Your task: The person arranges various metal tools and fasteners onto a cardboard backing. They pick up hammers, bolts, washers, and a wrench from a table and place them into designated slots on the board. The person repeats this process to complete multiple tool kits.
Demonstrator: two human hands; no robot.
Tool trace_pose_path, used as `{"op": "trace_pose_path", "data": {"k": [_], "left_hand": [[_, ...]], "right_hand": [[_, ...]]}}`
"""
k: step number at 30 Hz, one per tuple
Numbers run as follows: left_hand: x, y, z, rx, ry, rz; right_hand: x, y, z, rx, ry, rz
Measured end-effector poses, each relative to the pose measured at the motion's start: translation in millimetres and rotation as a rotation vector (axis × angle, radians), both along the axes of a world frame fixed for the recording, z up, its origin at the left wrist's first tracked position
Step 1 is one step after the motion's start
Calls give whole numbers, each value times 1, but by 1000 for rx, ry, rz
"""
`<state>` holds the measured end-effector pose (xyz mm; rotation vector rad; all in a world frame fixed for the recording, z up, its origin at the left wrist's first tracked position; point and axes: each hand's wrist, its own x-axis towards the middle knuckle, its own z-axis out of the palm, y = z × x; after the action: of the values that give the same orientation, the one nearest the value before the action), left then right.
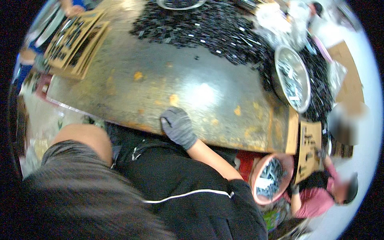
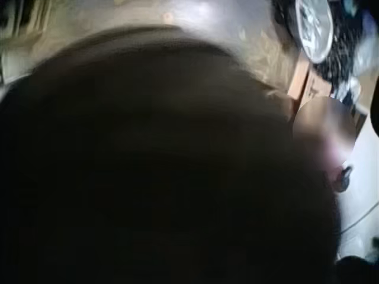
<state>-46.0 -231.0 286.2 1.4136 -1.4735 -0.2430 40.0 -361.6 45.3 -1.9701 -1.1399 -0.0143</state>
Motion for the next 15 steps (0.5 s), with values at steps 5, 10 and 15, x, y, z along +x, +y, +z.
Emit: {"op": "trace_pose_path", "data": {"k": [5, 10, 15], "left_hand": [[4, -14, 5, -17, -67, -53], [13, -23, 16, -19, -52, -77], [33, -32, 21, -25, -32, -149]], "right_hand": [[9, -7, -24, -99, 28, 60], [2, -2, -5, -71, -77, 3], [6, -9, 4, -35, 85, 7]]}}
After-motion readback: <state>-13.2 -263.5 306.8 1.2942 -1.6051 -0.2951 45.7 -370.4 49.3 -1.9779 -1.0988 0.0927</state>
